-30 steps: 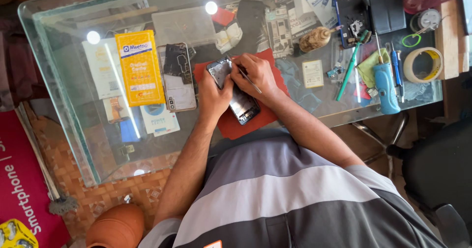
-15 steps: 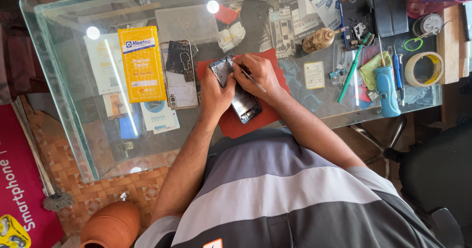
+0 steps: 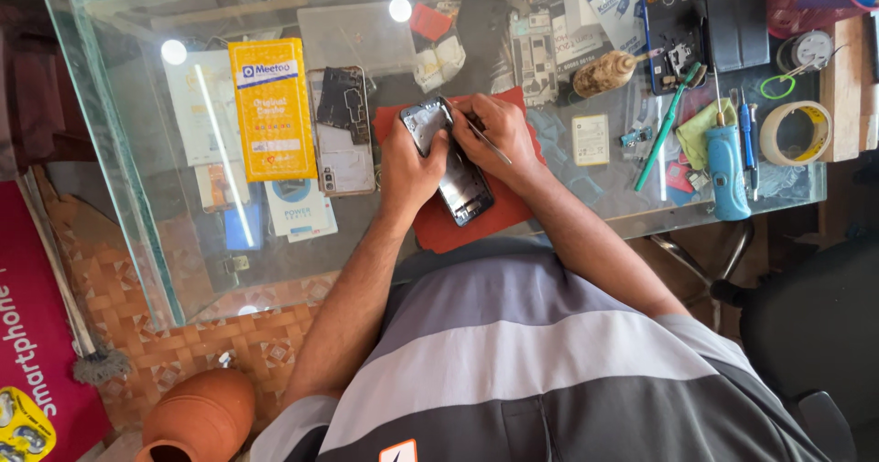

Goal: The person uses a metal spudger to pry and separate the screen assembly from the smartphone's frame. They apply liquid adhesive from a bottle to the phone's edges and then use a green plastic tool to spread the adhesive along the perimeter. The person repeatedly pries the edges and spreads adhesive throughout the process.

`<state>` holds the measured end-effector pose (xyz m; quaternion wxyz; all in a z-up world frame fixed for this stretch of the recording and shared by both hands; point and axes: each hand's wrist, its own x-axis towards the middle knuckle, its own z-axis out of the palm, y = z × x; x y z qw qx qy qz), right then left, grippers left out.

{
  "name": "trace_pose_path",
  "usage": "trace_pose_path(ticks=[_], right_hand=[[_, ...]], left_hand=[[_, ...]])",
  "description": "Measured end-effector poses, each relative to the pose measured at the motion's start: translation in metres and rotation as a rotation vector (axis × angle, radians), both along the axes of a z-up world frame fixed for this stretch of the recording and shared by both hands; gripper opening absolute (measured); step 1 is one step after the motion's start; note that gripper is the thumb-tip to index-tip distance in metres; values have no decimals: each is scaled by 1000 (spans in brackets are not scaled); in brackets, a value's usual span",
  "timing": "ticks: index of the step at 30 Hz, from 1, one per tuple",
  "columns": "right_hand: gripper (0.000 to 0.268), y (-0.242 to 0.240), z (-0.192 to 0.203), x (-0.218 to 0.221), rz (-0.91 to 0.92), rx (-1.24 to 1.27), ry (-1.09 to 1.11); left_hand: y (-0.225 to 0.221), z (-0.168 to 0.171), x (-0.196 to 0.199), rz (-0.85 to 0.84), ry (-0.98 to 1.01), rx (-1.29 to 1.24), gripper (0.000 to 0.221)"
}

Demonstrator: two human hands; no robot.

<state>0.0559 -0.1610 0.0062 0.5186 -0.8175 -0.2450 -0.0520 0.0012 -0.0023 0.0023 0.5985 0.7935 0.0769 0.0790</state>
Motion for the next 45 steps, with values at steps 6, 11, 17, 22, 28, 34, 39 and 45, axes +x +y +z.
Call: trace_pose_path(ticks=[6, 11, 17, 22, 28, 34, 39, 45], right_hand=[[8, 1, 0, 2, 38, -57, -51], [8, 1, -3, -1, -20, -54, -10], [7, 1, -3, -3, -22, -76, 7], [7, 0, -3, -1, 8, -61, 1], [10, 0, -5, 0, 7, -162, -75], [8, 1, -3, -3, -15, -60, -69], [10, -1, -3, 2, 5, -82, 5], [11, -1, 2, 1, 23, -63, 8]], left_hand=[[1, 1, 0, -22, -32, -4, 28], [1, 1, 1, -17, 12, -9, 27], [1, -2, 0, -14, -12, -1, 27], [2, -2, 0, -27, -6, -11, 26], [1, -4, 1, -23, -19, 4, 28], [1, -2, 2, -22, -36, 11, 27], [1, 0, 1, -25, 6, -20, 26], [2, 1, 2, -33, -1, -9, 27]])
